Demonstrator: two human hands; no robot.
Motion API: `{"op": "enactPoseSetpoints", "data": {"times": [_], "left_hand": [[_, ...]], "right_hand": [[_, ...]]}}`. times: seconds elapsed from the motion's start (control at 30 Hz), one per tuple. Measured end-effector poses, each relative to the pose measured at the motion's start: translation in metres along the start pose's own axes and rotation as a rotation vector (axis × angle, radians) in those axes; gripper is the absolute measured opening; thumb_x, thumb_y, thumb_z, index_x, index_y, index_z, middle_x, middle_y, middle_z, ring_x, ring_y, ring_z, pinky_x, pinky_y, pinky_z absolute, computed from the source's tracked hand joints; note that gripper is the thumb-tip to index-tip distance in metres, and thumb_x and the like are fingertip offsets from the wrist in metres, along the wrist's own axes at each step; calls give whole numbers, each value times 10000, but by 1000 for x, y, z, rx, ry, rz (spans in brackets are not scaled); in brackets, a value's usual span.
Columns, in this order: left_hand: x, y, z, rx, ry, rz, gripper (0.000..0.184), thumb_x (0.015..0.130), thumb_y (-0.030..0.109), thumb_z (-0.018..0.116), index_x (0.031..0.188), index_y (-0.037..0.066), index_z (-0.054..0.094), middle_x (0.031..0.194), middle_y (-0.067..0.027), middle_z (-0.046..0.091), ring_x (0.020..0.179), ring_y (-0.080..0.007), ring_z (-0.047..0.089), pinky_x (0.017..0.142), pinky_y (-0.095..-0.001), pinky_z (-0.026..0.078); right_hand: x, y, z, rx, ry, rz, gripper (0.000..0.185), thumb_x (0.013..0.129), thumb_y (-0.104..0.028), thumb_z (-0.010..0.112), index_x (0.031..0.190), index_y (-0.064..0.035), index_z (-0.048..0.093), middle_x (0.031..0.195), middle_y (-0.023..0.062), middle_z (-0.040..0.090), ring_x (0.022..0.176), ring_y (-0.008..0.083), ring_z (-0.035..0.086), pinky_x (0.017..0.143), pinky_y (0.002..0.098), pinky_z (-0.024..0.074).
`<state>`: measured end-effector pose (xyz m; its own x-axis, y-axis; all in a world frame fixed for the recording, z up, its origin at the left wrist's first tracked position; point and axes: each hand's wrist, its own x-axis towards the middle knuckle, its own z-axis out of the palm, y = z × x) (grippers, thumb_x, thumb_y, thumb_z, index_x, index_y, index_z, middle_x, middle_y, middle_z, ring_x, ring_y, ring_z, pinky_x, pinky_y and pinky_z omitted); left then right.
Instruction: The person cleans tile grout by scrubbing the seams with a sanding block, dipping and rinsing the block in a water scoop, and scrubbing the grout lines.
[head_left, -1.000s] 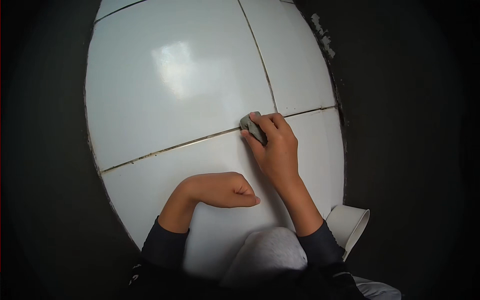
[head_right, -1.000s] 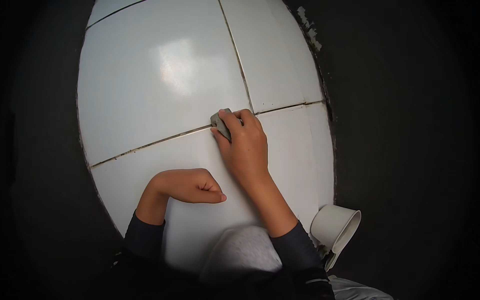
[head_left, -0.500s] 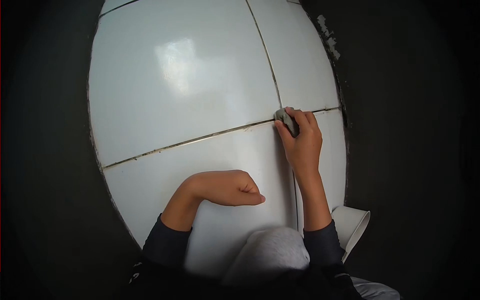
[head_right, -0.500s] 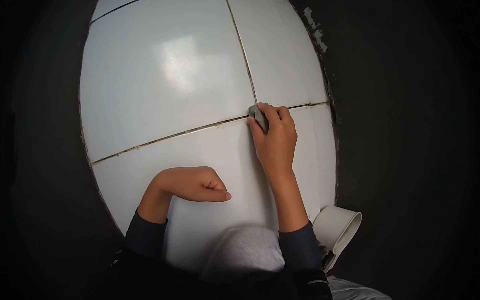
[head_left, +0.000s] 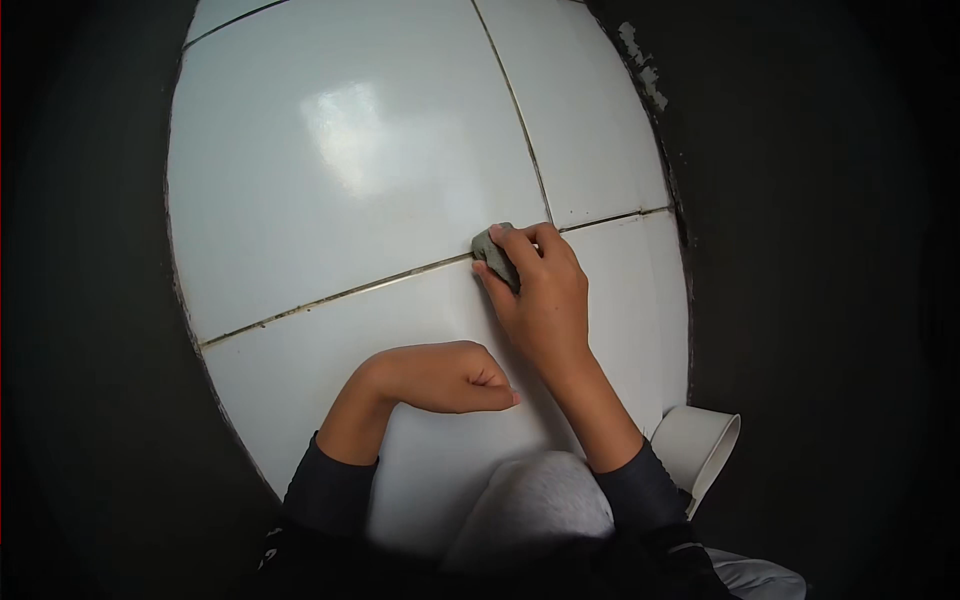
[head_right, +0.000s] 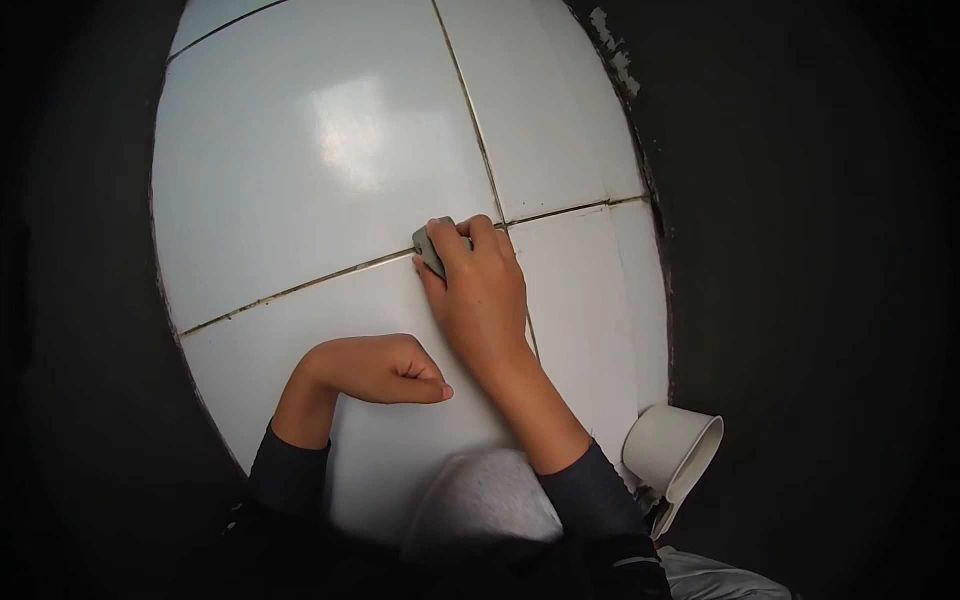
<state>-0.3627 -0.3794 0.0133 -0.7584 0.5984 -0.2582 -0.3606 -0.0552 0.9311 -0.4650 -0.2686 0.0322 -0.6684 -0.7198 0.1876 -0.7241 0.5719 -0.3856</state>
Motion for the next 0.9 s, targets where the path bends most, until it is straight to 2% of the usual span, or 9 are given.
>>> {"op": "enactPoseSetpoints", "data": {"times": [0.17, 0.23, 0.33, 0.43, 0.5, 0.57, 0.7, 0.77, 0.9], "left_hand": [[-2, -2, -1, 4, 18, 16, 518, 959, 237, 524, 536, 73, 273, 492, 57, 235, 485, -77, 190, 441, -287, 225], [1, 2, -1, 25, 3, -33, 513, 960, 217, 524, 532, 74, 279, 489, 58, 238, 480, -73, 191, 439, -282, 225], [0, 3, -1, -4, -5, -10, 513, 963, 227, 517, 531, 76, 285, 491, 62, 235, 480, -70, 193, 439, -280, 225], [-2, -1, -1, -20, 0, -19, 515, 963, 233, 520, 530, 76, 287, 492, 64, 236, 482, -70, 195, 440, -280, 225], [-3, -1, -2, -21, 3, -20, 517, 965, 235, 518, 530, 76, 289, 491, 65, 239, 482, -69, 194, 439, -281, 224], [-2, -1, -1, -23, 4, -16, 518, 967, 237, 515, 529, 75, 291, 490, 66, 242, 482, -68, 194, 438, -282, 224], [2, -2, 0, 16, -15, 7, 515, 971, 239, 507, 541, 74, 277, 506, 60, 223, 492, -76, 189, 446, -288, 223], [0, -3, -1, 16, -13, 37, 512, 971, 241, 504, 548, 74, 270, 513, 56, 215, 498, -79, 188, 450, -290, 224], [-2, -3, -2, 16, -24, 3, 499, 965, 254, 499, 554, 70, 281, 509, 47, 236, 495, -90, 206, 460, -298, 245]], "right_hand": [[6, 34, -12, 46, 95, 222, 304, 778, -136, 735, 1050, -28, 653, 905, 120, 599, 821, 280, 603, 665, 377, 514], [5, 29, -7, -125, 81, 160, 309, 773, -132, 736, 1055, -41, 648, 916, 126, 592, 836, 287, 597, 663, 376, 514], [-2, 2, 2, -24, 18, -11, 310, 766, -131, 739, 1054, -58, 648, 931, 128, 585, 852, 292, 589, 684, 378, 511], [0, 18, -4, 63, 33, 68, 310, 767, -133, 741, 1052, -54, 651, 924, 120, 589, 841, 286, 591, 691, 379, 508], [3, 37, -9, 11, 97, 172, 293, 776, -137, 738, 1041, -43, 656, 904, 119, 595, 808, 288, 591, 681, 380, 505], [4, 36, -9, -72, 107, 181, 298, 772, -131, 737, 1041, -39, 647, 910, 119, 589, 820, 288, 588, 680, 387, 504], [-2, -5, 4, 26, -22, -24, 317, 762, -144, 744, 1050, -71, 635, 917, 110, 570, 845, 279, 584, 679, 378, 507], [2, -6, 1, 104, -66, 15, 304, 766, -157, 747, 1040, -77, 643, 909, 106, 574, 832, 270, 592, 681, 372, 509], [6, 34, -9, 53, 70, 221, 277, 769, -155, 748, 1009, -55, 652, 851, 105, 578, 753, 271, 598, 636, 371, 509]]}}
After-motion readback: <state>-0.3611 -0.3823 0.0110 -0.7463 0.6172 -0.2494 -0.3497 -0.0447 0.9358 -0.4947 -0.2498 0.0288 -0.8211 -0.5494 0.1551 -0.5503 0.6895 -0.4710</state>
